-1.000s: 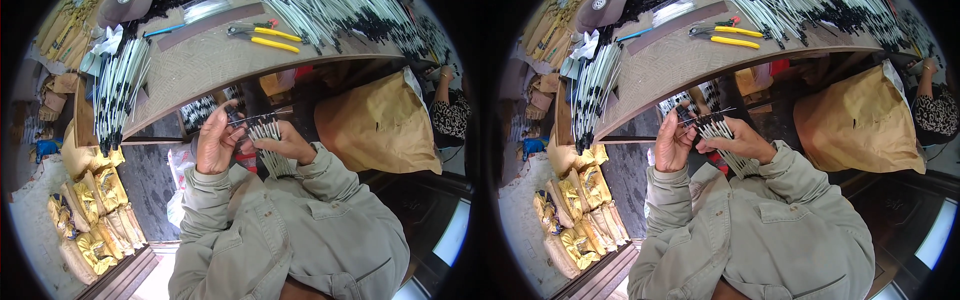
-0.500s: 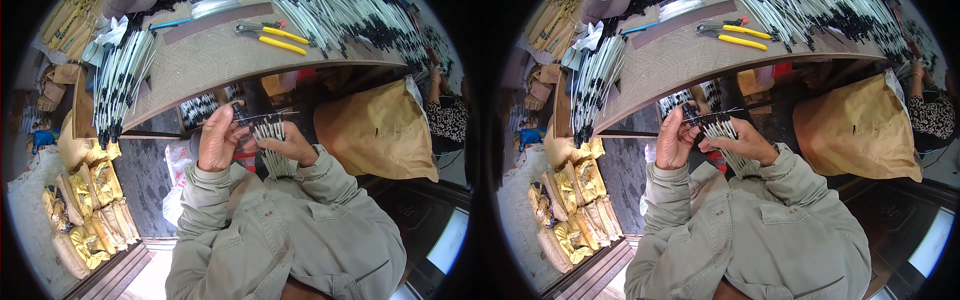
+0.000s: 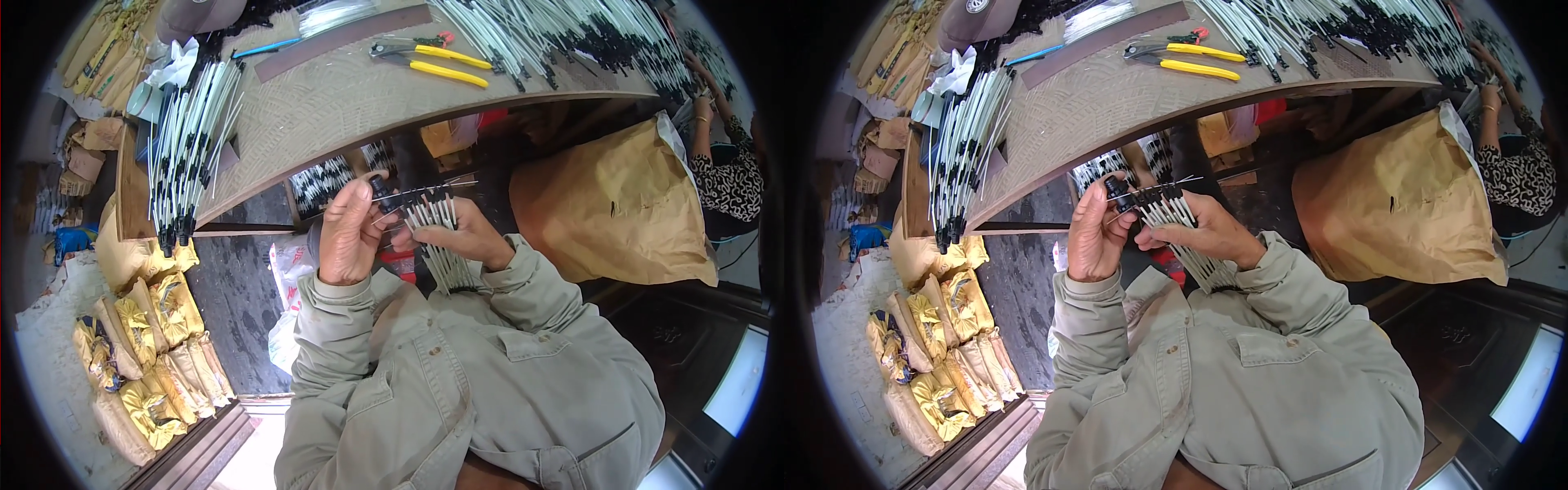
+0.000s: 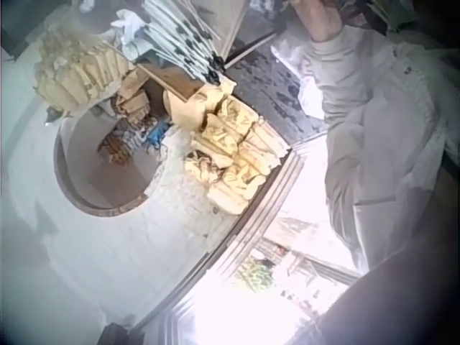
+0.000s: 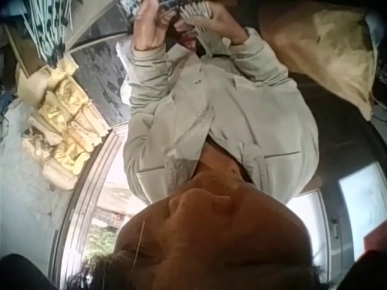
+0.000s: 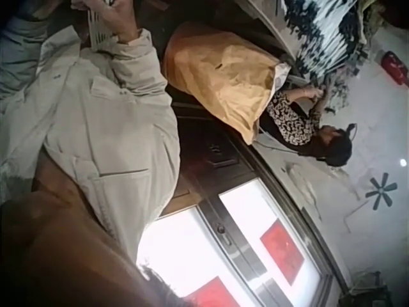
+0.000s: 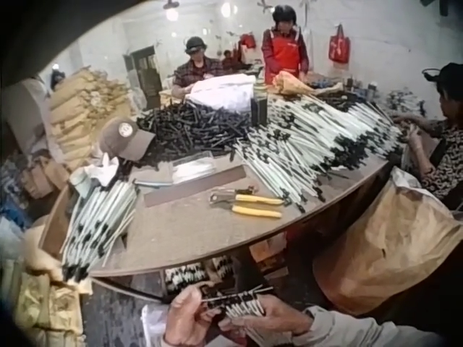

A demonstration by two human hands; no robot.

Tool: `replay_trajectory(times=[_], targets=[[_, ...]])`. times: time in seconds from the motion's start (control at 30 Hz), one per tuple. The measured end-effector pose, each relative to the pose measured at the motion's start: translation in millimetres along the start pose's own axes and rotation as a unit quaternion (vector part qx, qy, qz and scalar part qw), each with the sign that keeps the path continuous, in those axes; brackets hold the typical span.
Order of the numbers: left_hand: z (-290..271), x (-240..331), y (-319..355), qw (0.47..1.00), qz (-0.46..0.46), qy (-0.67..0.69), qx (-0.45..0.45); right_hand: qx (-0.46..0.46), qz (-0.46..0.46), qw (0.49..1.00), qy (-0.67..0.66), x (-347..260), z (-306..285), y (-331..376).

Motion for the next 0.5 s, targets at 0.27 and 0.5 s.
replay_trajectory(times=[0.27,0.5], targets=[[10,-2,7,0.999,0.054,-0.001,0.010,0.004,-0.008,1.000,-0.023,-1,-2,1],[18,-4,25,0.979,0.184,-0.039,0.077,0.030,-0.041,0.999,-0.001,-8,-4,4]])
Point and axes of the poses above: each hand's wrist, its own y-axis away from the middle knuckle, its own z-axis out of the palm, x = y × z, the point moved 6 cm from there along -y, towards the middle knuckle, and after that the axes turned 14 degrees about x, right-handed, at the moved point
